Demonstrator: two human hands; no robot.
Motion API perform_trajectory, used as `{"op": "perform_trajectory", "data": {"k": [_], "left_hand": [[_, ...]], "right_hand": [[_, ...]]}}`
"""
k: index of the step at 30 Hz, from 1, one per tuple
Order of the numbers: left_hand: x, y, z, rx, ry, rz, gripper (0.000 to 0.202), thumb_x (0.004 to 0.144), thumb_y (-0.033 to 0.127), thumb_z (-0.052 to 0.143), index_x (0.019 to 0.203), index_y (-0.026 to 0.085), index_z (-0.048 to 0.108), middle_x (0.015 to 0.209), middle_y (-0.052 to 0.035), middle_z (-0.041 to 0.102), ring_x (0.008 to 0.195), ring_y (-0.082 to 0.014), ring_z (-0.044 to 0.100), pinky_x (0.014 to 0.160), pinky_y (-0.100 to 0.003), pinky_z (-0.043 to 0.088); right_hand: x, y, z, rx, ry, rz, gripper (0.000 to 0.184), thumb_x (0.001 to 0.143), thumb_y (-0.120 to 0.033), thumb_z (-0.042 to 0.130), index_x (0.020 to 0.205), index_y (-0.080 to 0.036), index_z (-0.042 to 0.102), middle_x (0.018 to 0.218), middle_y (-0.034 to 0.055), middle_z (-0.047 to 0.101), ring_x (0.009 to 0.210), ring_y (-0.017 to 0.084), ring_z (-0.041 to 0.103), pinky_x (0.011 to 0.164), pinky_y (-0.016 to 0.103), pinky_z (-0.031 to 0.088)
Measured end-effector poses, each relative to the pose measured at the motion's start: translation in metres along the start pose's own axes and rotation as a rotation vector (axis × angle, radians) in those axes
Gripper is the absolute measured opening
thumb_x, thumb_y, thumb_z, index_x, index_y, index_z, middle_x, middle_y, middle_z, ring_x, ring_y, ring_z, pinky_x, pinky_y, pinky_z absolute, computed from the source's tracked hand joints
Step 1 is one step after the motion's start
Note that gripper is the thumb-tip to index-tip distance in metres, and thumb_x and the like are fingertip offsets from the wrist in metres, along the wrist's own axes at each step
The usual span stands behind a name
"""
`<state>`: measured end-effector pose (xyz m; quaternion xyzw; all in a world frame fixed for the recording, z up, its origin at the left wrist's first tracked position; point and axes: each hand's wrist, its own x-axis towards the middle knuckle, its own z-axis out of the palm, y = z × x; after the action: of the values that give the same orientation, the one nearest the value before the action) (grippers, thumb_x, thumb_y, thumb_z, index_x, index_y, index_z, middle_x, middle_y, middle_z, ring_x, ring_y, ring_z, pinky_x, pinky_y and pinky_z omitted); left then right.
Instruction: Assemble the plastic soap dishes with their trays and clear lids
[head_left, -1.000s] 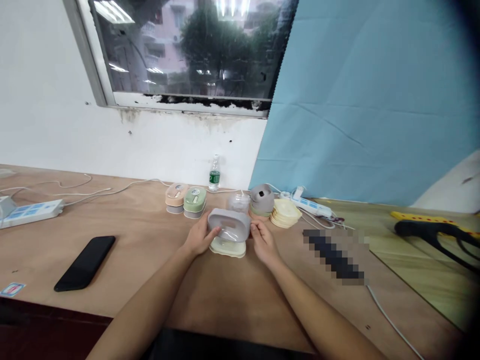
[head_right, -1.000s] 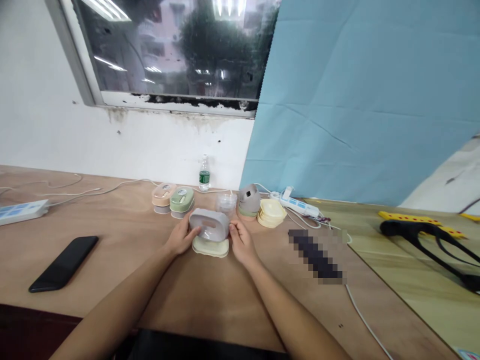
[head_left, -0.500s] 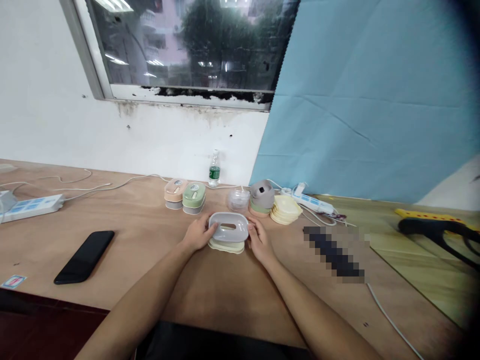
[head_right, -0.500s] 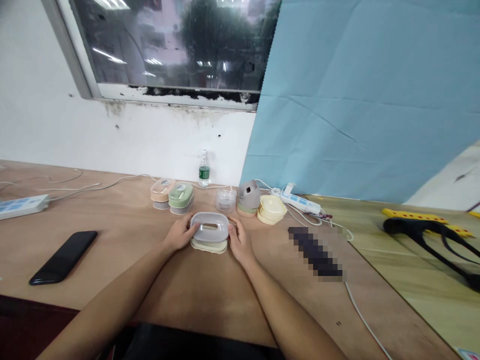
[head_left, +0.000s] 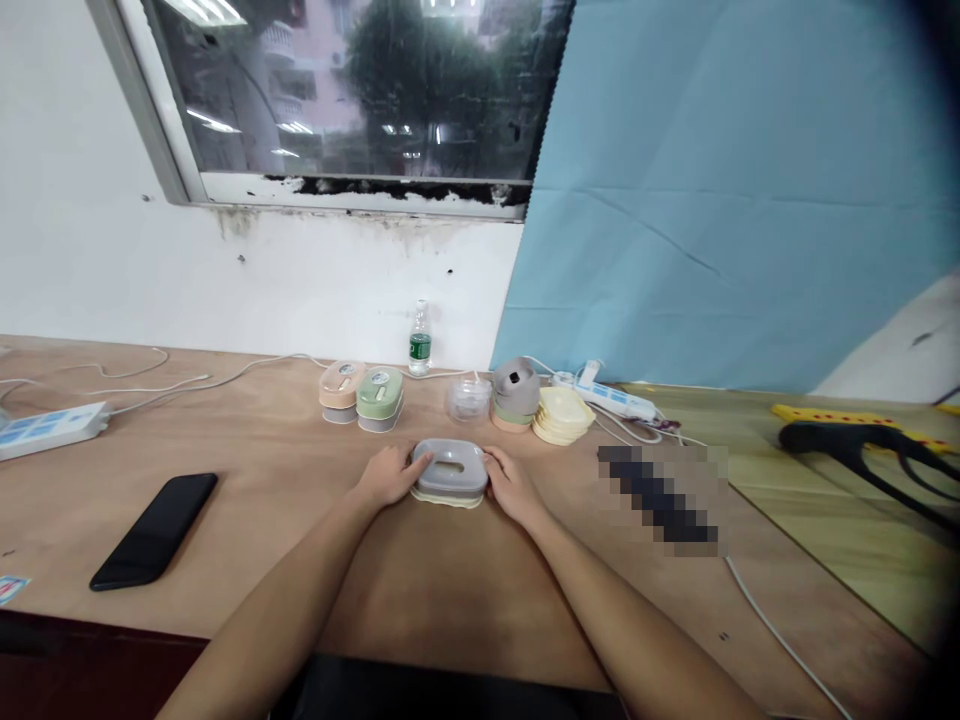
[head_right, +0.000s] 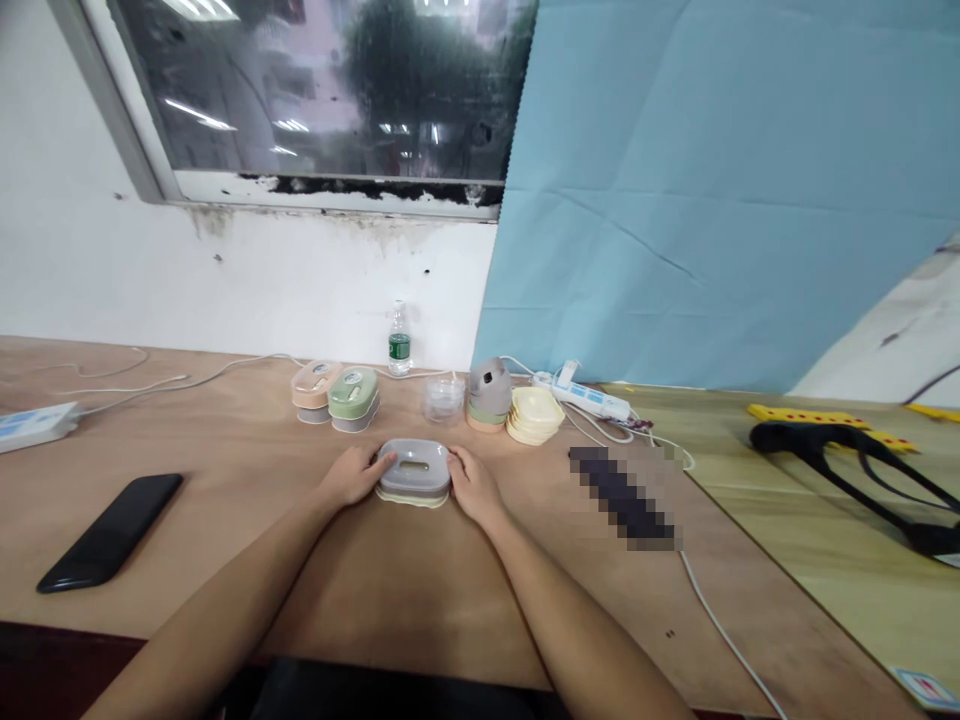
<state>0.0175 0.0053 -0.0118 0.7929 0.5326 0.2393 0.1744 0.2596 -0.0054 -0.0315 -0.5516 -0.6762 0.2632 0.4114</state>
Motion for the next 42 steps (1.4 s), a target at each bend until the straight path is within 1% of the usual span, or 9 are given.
{"op": "perform_trajectory", "data": {"k": [7,11,15,20,24,28,32,36,42], "left_hand": [[0.001,-0.004,0.004,0.101,-0.027,-0.023,0.048,0.089,0.053,0.04,0.124,0.023,0.056,0.107,-0.009,0.069,0.098,-0.0279,0.064,0.079,-0.035,0.046],[0.0,-0.002,0.004,0.097,-0.04,-0.018,0.046,0.09,0.053,0.038,0.12,0.026,0.058,0.11,-0.0068,0.069,0.1,-0.0278,0.063,0.081,-0.035,0.046],[0.001,-0.001,0.005,0.105,-0.025,-0.113,0.054,0.089,0.054,0.041,0.133,0.023,0.049,0.117,-0.0087,0.066,0.107,-0.0273,0.061,0.085,-0.034,0.045],[0.002,0.0,0.005,0.094,-0.045,-0.108,0.045,0.09,0.052,0.039,0.124,0.028,0.056,0.114,-0.0047,0.068,0.104,-0.0246,0.062,0.085,-0.031,0.045],[0.003,-0.002,0.005,0.091,-0.054,-0.107,0.044,0.09,0.052,0.04,0.124,0.028,0.056,0.112,-0.0045,0.068,0.103,-0.0251,0.063,0.083,-0.032,0.046],[0.004,-0.003,0.006,0.085,-0.06,-0.115,0.045,0.09,0.051,0.04,0.125,0.027,0.055,0.114,-0.0057,0.067,0.103,-0.0255,0.063,0.083,-0.032,0.046],[0.003,-0.003,0.006,0.087,-0.051,-0.102,0.042,0.09,0.048,0.041,0.123,0.026,0.056,0.116,-0.0061,0.067,0.105,-0.0265,0.062,0.084,-0.034,0.046],[0.003,-0.002,0.006,0.092,-0.049,-0.108,0.04,0.09,0.046,0.042,0.122,0.027,0.056,0.112,-0.0059,0.068,0.103,-0.0263,0.062,0.082,-0.034,0.047],[0.003,-0.001,0.005,0.087,-0.053,-0.1,0.039,0.089,0.046,0.043,0.12,0.027,0.057,0.111,-0.0056,0.068,0.102,-0.0254,0.063,0.081,-0.033,0.047]], "right_hand": [[0.0,0.003,-0.003,-0.127,-0.084,-0.077,0.033,0.09,-0.037,0.041,0.102,-0.022,0.068,0.094,0.0074,0.071,0.09,0.024,0.065,0.077,0.034,0.048],[0.0,0.002,-0.003,-0.134,-0.08,-0.065,0.036,0.09,-0.038,0.04,0.108,-0.021,0.066,0.099,0.0082,0.071,0.088,0.024,0.065,0.077,0.035,0.048],[0.002,0.005,-0.001,-0.137,-0.063,-0.033,0.038,0.09,-0.039,0.04,0.116,-0.02,0.062,0.107,0.008,0.069,0.09,0.022,0.065,0.08,0.035,0.048],[0.003,0.011,0.001,-0.145,-0.088,-0.029,0.039,0.091,-0.041,0.038,0.117,-0.019,0.06,0.111,0.0082,0.067,0.093,0.022,0.064,0.081,0.034,0.048],[0.009,0.006,-0.003,-0.198,-0.001,-0.027,0.039,0.09,-0.044,0.041,0.114,-0.02,0.06,0.103,0.0072,0.069,0.089,0.022,0.064,0.079,0.033,0.047],[0.035,-0.016,-0.014,-0.346,0.155,-0.143,0.035,0.091,-0.039,0.042,0.111,-0.02,0.062,0.09,0.0062,0.069,0.081,0.021,0.063,0.077,0.033,0.046],[0.077,-0.037,-0.019,-0.436,0.247,-0.306,0.034,0.09,-0.029,0.042,0.118,-0.017,0.058,0.119,0.0114,0.058,0.106,0.023,0.057,0.091,0.034,0.044],[0.114,-0.038,-0.017,-0.515,0.202,-0.324,0.037,0.089,-0.024,0.045,0.123,-0.012,0.054,0.125,0.016,0.053,0.116,0.025,0.051,0.1,0.035,0.038],[0.131,-0.019,-0.016,-0.562,0.082,-0.244,0.019,0.085,-0.019,0.05,0.099,-0.015,0.063,0.108,0.0121,0.064,0.104,0.024,0.057,0.091,0.034,0.04]]}}
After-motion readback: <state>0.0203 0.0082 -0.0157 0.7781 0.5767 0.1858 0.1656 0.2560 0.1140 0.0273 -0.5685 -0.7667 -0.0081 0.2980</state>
